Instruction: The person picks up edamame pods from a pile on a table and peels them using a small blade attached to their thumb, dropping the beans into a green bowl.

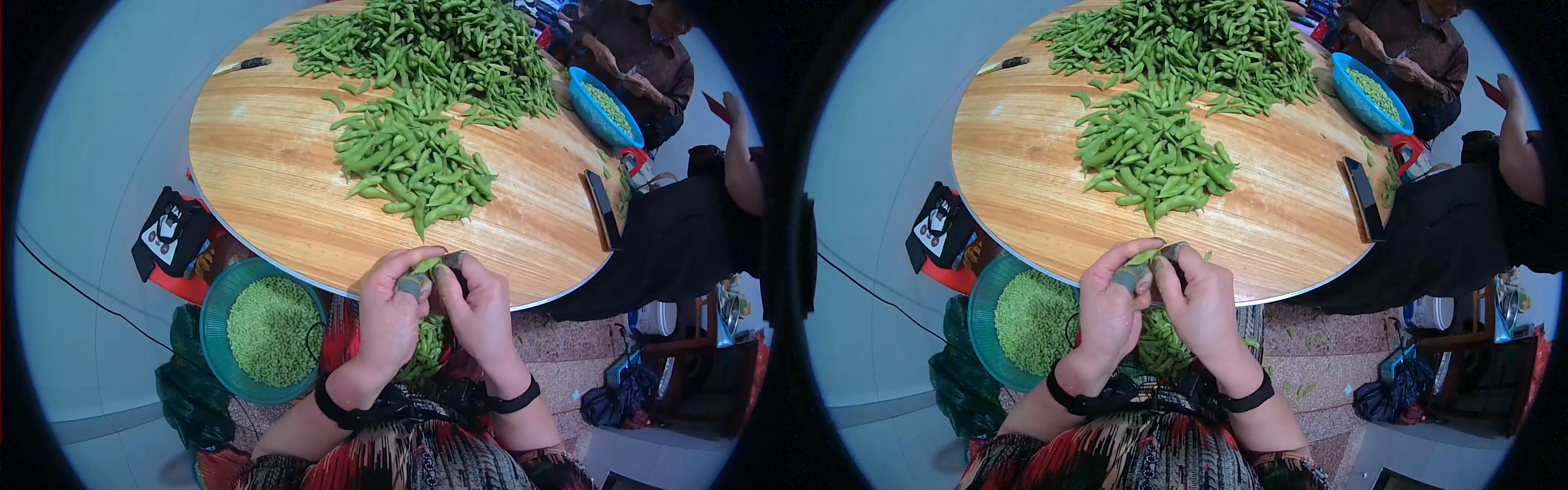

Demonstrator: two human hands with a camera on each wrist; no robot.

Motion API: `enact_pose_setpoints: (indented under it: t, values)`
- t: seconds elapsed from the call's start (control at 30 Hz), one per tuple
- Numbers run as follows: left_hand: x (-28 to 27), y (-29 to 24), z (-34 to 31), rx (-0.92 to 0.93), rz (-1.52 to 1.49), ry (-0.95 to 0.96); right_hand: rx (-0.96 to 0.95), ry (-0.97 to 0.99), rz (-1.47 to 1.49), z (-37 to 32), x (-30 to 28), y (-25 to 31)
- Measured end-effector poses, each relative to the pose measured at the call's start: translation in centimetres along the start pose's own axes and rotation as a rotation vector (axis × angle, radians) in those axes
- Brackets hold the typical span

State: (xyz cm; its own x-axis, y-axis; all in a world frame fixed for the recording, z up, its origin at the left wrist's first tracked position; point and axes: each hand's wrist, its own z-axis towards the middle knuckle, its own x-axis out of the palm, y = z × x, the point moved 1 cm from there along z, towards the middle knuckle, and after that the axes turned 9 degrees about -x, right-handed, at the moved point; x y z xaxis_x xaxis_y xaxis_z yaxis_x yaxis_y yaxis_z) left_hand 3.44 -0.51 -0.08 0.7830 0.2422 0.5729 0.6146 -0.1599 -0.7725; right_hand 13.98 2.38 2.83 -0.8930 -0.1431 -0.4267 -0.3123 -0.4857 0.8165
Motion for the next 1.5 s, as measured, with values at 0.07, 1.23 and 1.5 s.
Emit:
enact_pose_setpoints:
  t: [0.07,1.23,1.5]
  values:
    - [-0.4,-0.3,-0.1,-0.003,-0.042,0.044,0.055,-0.026,0.047,-0.2,-0.4,-1.5]
    - [-3.3,-3.5,-0.4,0.035,0.057,0.064,-0.402,0.512,-0.847,9.8,-0.6,-2.3]
    - [-2.0,-4.4,1.6,-0.087,-0.118,0.250,0.385,0.449,0.404,6.9,-3.2,-0.8]
